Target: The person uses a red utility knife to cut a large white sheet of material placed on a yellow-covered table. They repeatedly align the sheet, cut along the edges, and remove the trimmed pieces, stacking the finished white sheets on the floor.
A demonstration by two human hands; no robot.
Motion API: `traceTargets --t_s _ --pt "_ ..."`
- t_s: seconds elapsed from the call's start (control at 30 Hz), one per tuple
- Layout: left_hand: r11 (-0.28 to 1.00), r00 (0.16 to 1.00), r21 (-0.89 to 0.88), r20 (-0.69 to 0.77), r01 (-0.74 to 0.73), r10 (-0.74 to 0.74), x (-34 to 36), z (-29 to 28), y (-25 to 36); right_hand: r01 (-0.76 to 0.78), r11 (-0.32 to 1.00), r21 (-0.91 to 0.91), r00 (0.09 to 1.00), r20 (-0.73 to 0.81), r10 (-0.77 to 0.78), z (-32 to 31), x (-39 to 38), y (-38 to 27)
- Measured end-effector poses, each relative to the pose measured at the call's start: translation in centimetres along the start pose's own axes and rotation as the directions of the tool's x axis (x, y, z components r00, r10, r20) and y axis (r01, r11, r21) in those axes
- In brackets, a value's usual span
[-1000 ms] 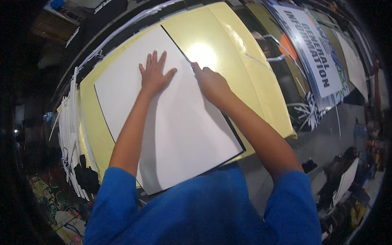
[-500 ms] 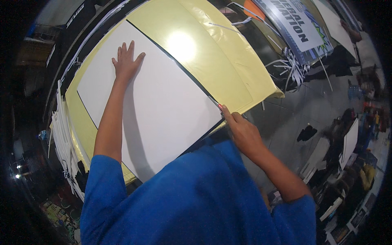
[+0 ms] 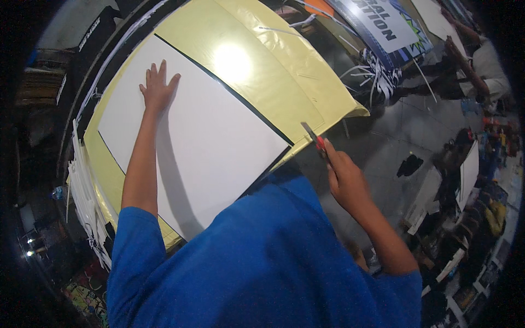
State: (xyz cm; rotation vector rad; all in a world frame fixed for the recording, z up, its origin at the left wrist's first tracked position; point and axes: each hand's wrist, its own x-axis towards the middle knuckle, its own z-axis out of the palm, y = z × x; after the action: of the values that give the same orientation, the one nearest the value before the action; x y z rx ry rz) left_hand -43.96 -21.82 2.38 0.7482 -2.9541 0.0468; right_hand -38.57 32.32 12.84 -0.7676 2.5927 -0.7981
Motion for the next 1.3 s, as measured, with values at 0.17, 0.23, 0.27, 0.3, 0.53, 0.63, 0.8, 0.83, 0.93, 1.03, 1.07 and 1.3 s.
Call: traceTargets --t_s 0.17,0.23,0.27,0.3,0.53,0.63,0.8,0.83,0.93,1.03,1.07,1.3 --pt "1.000 1.000 -0.006 0.001 0.003 -0.003 -0.1 -0.4 0.5 0.167 0.981 0.103 0.941 -0.314 -0.127 5.0 11.2 -1.5" --pt "1.000 1.000 -0.014 0.017 0.005 -0.004 -0.2 -0.6 0.7 0.064 0.998 0.005 0.978 -0.199 -0.062 5.7 15.0 -3.6" --pt "1.000 1.000 -0.022 0.028 0.003 -0.003 -0.3 -0.9 0.8 0.016 0.999 -0.049 0.989 -0.145 -0.023 5.8 16.1 -4.2" --pt "0.999 0.999 -0.035 0.041 0.005 -0.004 -0.6 -1.1 0.8 0.005 0.998 -0.064 0.994 -0.106 -0.012 5.9 16.3 -4.3" --pt "0.997 1.000 -0.069 0.016 0.023 -0.022 -0.8 -1.2 0.8 -0.046 0.986 -0.163 0.998 0.044 0.054 5.6 16.1 -6.0" --pt "0.997 1.000 -0.078 0.013 0.021 -0.020 -0.9 -1.3 1.0 -0.046 0.987 -0.153 0.997 0.052 0.055 5.6 16.4 -5.5" --pt "0.995 1.000 -0.103 0.028 0.015 -0.012 -1.0 -2.1 1.2 -0.031 0.987 -0.160 0.999 0.008 0.033 5.7 17.3 -4.1" --pt "0.994 1.000 -0.104 0.029 0.014 -0.011 -0.9 -2.2 1.2 -0.042 0.986 -0.160 0.999 -0.012 0.041 5.3 17.6 -3.6" --pt "0.995 1.000 -0.103 0.022 0.009 -0.006 -1.0 -2.2 1.2 -0.061 0.989 -0.135 0.991 -0.128 0.044 4.1 19.1 -1.5" --pt "0.997 0.999 -0.072 0.032 0.021 -0.019 -0.9 -1.8 1.0 -0.116 0.993 -0.025 0.985 -0.135 0.111 2.2 19.3 -0.5" --pt "0.997 0.999 -0.075 0.034 0.012 -0.010 -0.8 -1.8 1.0 -0.167 0.983 0.079 0.972 -0.152 0.178 1.1 18.9 -0.5" --pt "1.000 1.000 -0.017 -0.020 0.005 -0.006 -0.7 0.2 0.0 -0.211 0.926 0.314 0.875 -0.361 0.322 -7.9 7.9 8.2"
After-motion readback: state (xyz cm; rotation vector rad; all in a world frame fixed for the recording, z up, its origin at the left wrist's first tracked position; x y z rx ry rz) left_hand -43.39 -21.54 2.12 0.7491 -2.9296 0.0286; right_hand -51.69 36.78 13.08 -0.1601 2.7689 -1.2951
